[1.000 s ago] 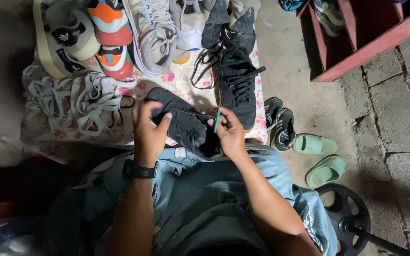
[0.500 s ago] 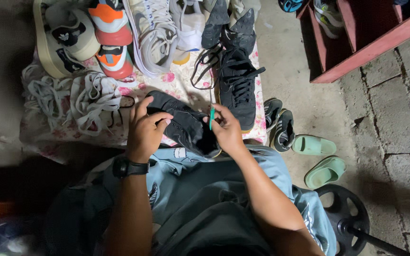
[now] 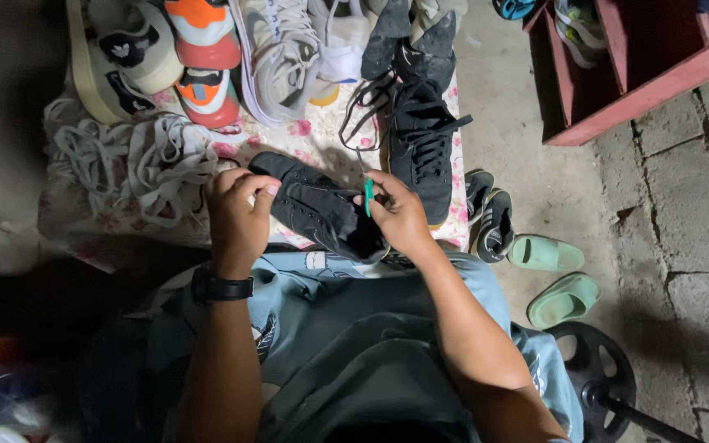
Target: The person removes old laces from a black shoe using scissors, then threads and ties new laces. The person repeats the process on the second shoe, finishing with tied laces on both.
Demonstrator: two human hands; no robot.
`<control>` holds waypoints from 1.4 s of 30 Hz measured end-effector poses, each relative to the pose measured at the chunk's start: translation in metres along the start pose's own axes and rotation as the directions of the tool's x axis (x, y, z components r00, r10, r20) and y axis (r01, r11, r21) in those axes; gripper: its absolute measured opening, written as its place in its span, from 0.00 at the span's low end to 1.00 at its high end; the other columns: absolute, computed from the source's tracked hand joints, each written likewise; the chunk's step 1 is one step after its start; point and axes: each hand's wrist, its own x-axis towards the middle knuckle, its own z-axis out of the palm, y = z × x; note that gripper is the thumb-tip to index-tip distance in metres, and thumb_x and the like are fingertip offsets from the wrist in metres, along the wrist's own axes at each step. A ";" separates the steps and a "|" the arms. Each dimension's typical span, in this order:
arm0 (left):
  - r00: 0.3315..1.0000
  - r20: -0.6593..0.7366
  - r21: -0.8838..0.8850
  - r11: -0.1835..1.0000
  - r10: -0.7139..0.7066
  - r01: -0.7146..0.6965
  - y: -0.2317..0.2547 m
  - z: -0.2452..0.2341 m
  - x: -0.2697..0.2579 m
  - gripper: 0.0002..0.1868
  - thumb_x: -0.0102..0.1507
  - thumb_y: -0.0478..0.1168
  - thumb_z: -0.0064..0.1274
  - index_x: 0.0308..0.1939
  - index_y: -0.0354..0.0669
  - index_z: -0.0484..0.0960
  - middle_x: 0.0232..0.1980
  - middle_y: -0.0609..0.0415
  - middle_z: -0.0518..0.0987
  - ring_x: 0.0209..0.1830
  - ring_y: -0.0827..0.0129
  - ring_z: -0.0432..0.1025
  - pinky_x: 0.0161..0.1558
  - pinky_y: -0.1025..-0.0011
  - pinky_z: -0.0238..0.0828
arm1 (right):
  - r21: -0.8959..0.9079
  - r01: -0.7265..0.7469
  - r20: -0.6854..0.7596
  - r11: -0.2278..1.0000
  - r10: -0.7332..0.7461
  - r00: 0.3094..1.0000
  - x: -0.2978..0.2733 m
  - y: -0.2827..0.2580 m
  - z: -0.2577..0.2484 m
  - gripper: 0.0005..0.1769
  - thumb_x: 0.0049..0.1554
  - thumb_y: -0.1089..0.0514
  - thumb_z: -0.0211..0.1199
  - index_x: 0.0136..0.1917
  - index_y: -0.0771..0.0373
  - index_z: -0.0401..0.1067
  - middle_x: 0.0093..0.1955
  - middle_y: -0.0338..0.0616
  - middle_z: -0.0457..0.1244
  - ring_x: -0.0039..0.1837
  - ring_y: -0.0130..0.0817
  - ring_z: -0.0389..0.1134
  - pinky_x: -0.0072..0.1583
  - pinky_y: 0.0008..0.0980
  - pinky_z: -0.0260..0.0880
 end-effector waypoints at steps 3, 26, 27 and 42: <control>0.962 0.191 -0.202 0.952 -0.193 0.231 0.011 0.000 0.004 0.05 0.67 0.43 0.56 0.43 0.51 0.86 0.47 0.60 0.79 0.54 0.62 0.73 0.59 0.63 0.68 | 0.000 -0.025 -0.006 1.000 0.025 1.000 0.000 0.002 0.001 0.24 0.60 0.74 0.56 0.70 0.71 0.64 0.54 0.44 0.69 0.58 0.33 0.75 0.59 0.28 0.72; 0.984 0.015 -0.088 0.981 -0.175 0.176 0.069 0.006 0.000 0.12 0.68 0.41 0.53 0.52 0.40 0.85 0.50 0.42 0.83 0.50 0.50 0.78 0.52 0.61 0.73 | -0.019 0.020 -0.060 1.000 -0.021 0.998 -0.007 -0.012 0.007 0.23 0.59 0.75 0.56 0.68 0.71 0.65 0.59 0.48 0.65 0.60 0.37 0.75 0.59 0.29 0.74; 0.984 0.024 -0.092 0.979 -0.178 0.180 0.070 0.006 0.001 0.13 0.68 0.41 0.53 0.52 0.40 0.85 0.51 0.42 0.83 0.51 0.50 0.78 0.53 0.61 0.73 | -0.007 0.019 -0.061 1.000 -0.019 0.998 -0.007 -0.011 0.007 0.23 0.59 0.75 0.56 0.68 0.71 0.65 0.60 0.48 0.64 0.60 0.38 0.75 0.59 0.29 0.74; 0.932 0.245 -0.076 0.964 0.268 -0.257 0.084 0.016 -0.001 0.10 0.59 0.44 0.60 0.35 0.41 0.88 0.39 0.53 0.85 0.42 0.55 0.77 0.52 0.55 0.64 | 0.153 -0.040 -0.063 0.987 0.050 0.997 0.001 0.014 0.005 0.23 0.61 0.70 0.63 0.68 0.69 0.64 0.48 0.36 0.67 0.53 0.20 0.67 0.57 0.23 0.69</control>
